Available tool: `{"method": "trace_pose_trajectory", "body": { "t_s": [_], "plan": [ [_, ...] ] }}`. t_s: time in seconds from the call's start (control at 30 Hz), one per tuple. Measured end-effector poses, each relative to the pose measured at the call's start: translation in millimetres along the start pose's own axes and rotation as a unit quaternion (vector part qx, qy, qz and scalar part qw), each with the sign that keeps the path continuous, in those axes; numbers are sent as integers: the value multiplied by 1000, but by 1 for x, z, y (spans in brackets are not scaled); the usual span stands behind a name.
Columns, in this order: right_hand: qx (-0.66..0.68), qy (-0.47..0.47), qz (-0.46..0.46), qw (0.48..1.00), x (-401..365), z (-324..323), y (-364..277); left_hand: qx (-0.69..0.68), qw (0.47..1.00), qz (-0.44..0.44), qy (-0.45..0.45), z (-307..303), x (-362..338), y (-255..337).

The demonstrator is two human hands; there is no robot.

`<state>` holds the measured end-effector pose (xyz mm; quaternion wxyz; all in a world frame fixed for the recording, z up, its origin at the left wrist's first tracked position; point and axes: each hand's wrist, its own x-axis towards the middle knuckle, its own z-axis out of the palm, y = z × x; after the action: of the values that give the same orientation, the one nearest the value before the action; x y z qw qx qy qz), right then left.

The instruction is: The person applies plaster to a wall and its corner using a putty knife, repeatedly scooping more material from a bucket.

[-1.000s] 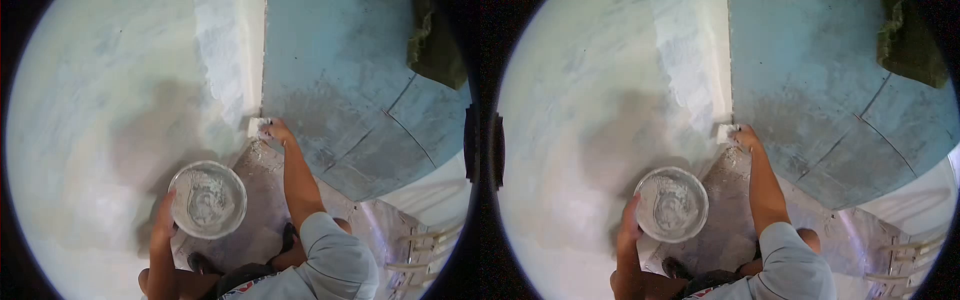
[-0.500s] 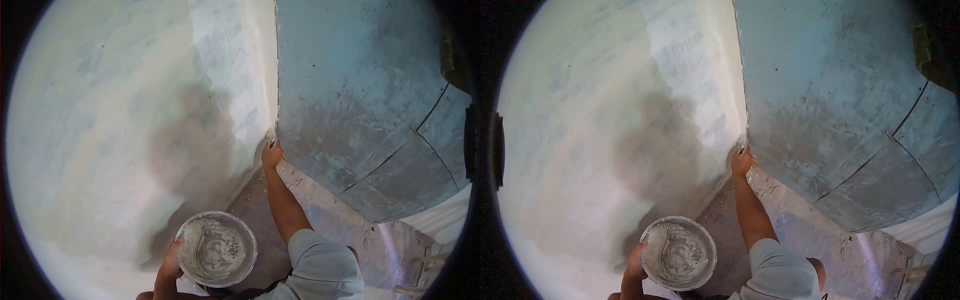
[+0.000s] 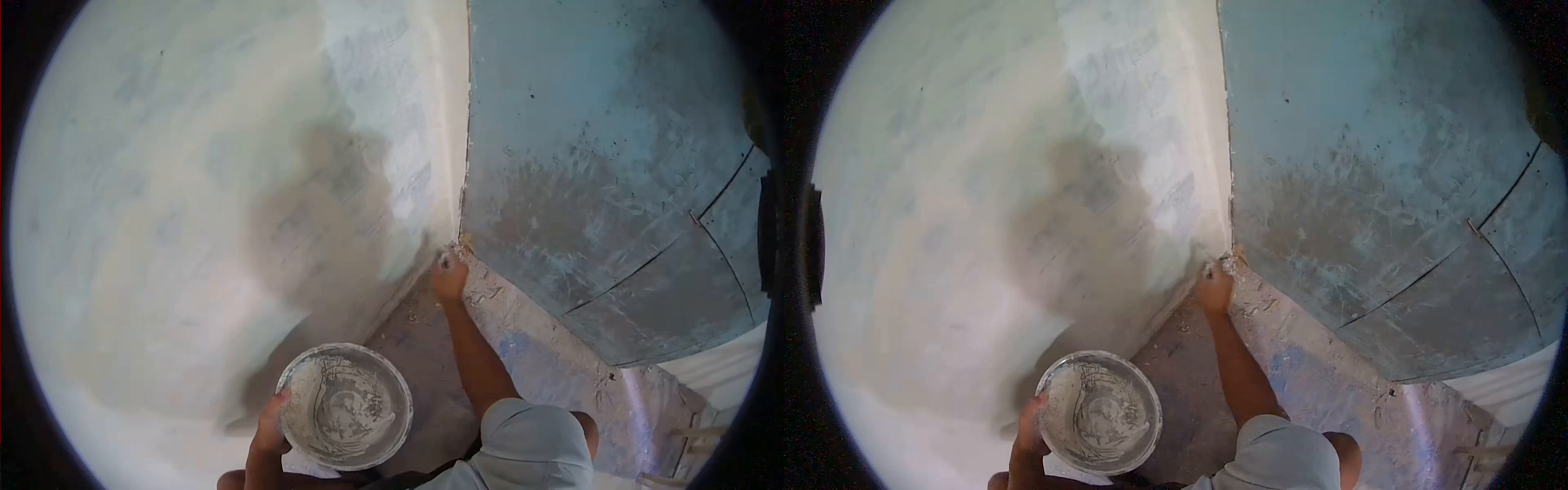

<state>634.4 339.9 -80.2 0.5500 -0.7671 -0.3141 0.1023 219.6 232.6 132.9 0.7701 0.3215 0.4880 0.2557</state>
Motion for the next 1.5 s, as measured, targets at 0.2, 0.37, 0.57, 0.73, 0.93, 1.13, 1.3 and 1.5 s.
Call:
{"method": "trace_pose_trajectory", "body": {
  "t_s": [0.2,0.37,0.57,0.73,0.93,1.13,1.3,1.5],
  "plan": [
    [-23,154,-99,983,75,-9,-2,-4,1000,-7,-17,-5,9,-2],
    [-85,158,-130,975,99,19,12,46,998,21,23,-9,8,-11],
    [-111,91,-94,985,59,27,14,-6,1000,16,25,-19,11,-18],
    [-72,125,-158,977,58,3,10,18,999,8,32,-12,7,-11],
    [-100,140,-91,981,96,16,14,37,999,-7,30,-13,7,-8],
    [-125,201,-77,968,98,36,-2,20,1000,-10,19,-1,1,-1],
    [-98,183,-59,976,104,49,0,15,999,5,44,4,-1,-1],
    [-105,158,-121,974,72,57,1,7,1000,11,8,-1,0,-3]
  ]
}}
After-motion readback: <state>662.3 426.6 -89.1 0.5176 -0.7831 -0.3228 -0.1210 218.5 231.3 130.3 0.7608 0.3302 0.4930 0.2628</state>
